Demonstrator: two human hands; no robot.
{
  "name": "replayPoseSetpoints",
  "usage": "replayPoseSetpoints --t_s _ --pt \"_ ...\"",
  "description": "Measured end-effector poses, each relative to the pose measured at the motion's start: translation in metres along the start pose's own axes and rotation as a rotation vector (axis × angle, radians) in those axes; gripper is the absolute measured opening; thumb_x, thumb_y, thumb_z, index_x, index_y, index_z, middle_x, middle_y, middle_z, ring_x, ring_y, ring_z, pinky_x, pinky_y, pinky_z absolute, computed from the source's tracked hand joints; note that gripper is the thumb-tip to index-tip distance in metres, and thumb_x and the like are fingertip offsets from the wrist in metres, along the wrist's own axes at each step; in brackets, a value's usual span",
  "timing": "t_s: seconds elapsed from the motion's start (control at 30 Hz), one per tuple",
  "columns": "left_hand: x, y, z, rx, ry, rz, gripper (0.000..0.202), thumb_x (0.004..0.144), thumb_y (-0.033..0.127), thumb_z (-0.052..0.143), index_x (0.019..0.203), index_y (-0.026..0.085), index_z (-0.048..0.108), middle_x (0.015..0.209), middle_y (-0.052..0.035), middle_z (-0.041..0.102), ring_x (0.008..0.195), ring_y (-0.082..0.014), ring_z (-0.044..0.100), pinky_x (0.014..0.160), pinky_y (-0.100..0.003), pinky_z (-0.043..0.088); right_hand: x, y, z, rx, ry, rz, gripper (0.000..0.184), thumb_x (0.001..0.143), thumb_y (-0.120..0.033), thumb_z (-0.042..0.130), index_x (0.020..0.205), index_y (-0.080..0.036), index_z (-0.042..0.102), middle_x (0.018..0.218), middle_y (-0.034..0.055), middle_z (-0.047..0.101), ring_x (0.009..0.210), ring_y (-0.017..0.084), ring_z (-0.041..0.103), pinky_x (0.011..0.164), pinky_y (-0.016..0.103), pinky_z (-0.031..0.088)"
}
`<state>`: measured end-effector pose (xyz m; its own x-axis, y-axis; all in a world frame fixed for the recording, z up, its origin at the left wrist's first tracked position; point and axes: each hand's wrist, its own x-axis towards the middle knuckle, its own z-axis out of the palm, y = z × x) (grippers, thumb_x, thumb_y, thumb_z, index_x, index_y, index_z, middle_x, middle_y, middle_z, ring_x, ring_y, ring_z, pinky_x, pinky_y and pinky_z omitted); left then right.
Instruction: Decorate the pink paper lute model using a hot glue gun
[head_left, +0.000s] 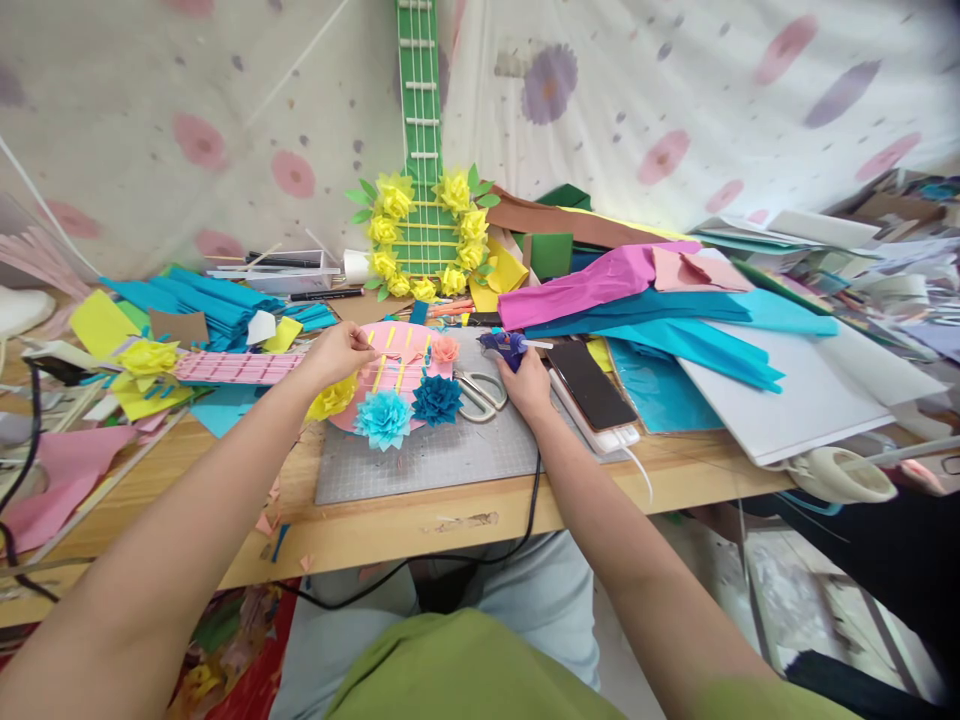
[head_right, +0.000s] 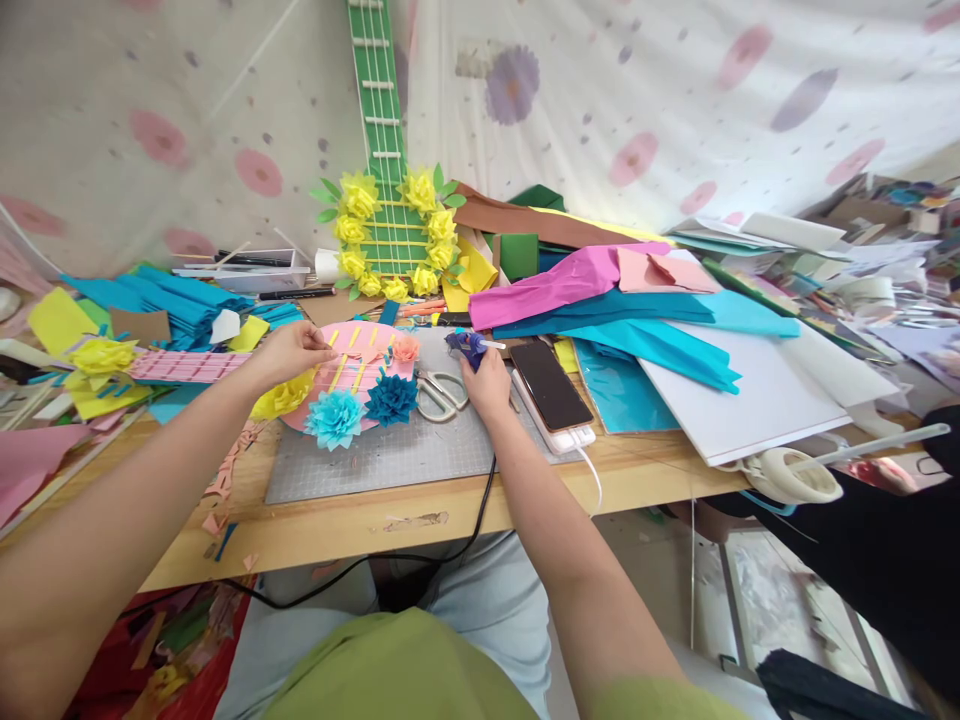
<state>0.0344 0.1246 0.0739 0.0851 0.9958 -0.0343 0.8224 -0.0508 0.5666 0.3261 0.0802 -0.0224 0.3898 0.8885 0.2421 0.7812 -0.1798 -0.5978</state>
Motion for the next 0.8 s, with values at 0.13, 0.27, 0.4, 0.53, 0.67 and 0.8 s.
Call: replayPoseSetpoints --t_s 0.13,0.27,0.4,0.53,0.67,0.8 --pt "-0.005 0.0 -0.003 -0.18 -0.029 -0.03 0.033 0.052 0.034 0.074 0.067 0.02 0.048 0.059 0.0023 0.061 0.059 -0.0168 0.059 0.056 -0.027 0.04 0.0 0.002 0.0 -0.002 0.015 -0.03 0.037 0.079 -0.038 0.052 0.106 -0.013 0.048 0.108 0.0194 0.06 0.103 0.031 0.057 0.084 0.041 0.044" --pt "-0.007 -0.005 -0.003 -0.318 -0.07 -0.024 0.039 0.042 0.037 0.078 0.063 0.02 0.05 0.055 0.0009 0.062 0.062 -0.0199 0.062 0.057 -0.027 0.042 0.001 0.006 -0.003 -0.017 0.044 -0.086 0.043 0.077 -0.043 0.054 0.109 -0.013 0.048 0.109 0.0191 0.059 0.104 0.031 0.056 0.085 0.042 0.043" --pt "-0.009 -0.008 -0.002 -0.417 -0.146 -0.025 0.041 0.039 0.04 0.08 0.061 0.019 0.052 0.057 -0.0016 0.065 0.065 -0.0216 0.064 0.059 -0.029 0.044 -0.002 0.008 -0.015 -0.033 0.082 -0.193 0.048 0.075 -0.048 0.056 0.108 -0.014 0.05 0.107 0.0176 0.058 0.103 0.03 0.054 0.086 0.042 0.043" --pt "-0.017 -0.002 -0.003 -0.508 -0.162 -0.047 0.045 0.038 0.038 0.082 0.065 0.02 0.05 0.058 -0.0006 0.066 0.064 -0.021 0.065 0.058 -0.028 0.045 -0.015 0.0 -0.041 -0.141 0.052 -0.192 0.041 0.073 -0.045 0.06 0.101 -0.015 0.052 0.101 0.015 0.059 0.099 0.029 0.053 0.083 0.04 0.042" --pt "-0.023 0.006 -0.005 -0.519 -0.152 -0.029 0.047 0.042 0.032 0.082 0.07 0.02 0.047 0.061 -0.0001 0.067 0.069 -0.0217 0.067 0.06 -0.028 0.045 -0.035 -0.022 -0.07 -0.264 -0.175 -0.103 0.025 0.072 -0.038 0.063 0.081 -0.018 0.053 0.092 0.0117 0.059 0.091 0.027 0.055 0.073 0.035 0.043" --pt "-0.027 0.016 -0.003 -0.436 -0.119 0.04 0.047 0.046 0.027 0.081 0.076 0.021 0.044 0.062 0.0014 0.067 0.07 -0.0211 0.067 0.06 -0.027 0.044 -0.038 -0.062 -0.069 0.06 -0.382 -0.177 0.021 0.075 -0.036 0.061 0.073 -0.02 0.05 0.076 0.0028 0.06 0.073 0.017 0.056 0.067 0.03 0.042"
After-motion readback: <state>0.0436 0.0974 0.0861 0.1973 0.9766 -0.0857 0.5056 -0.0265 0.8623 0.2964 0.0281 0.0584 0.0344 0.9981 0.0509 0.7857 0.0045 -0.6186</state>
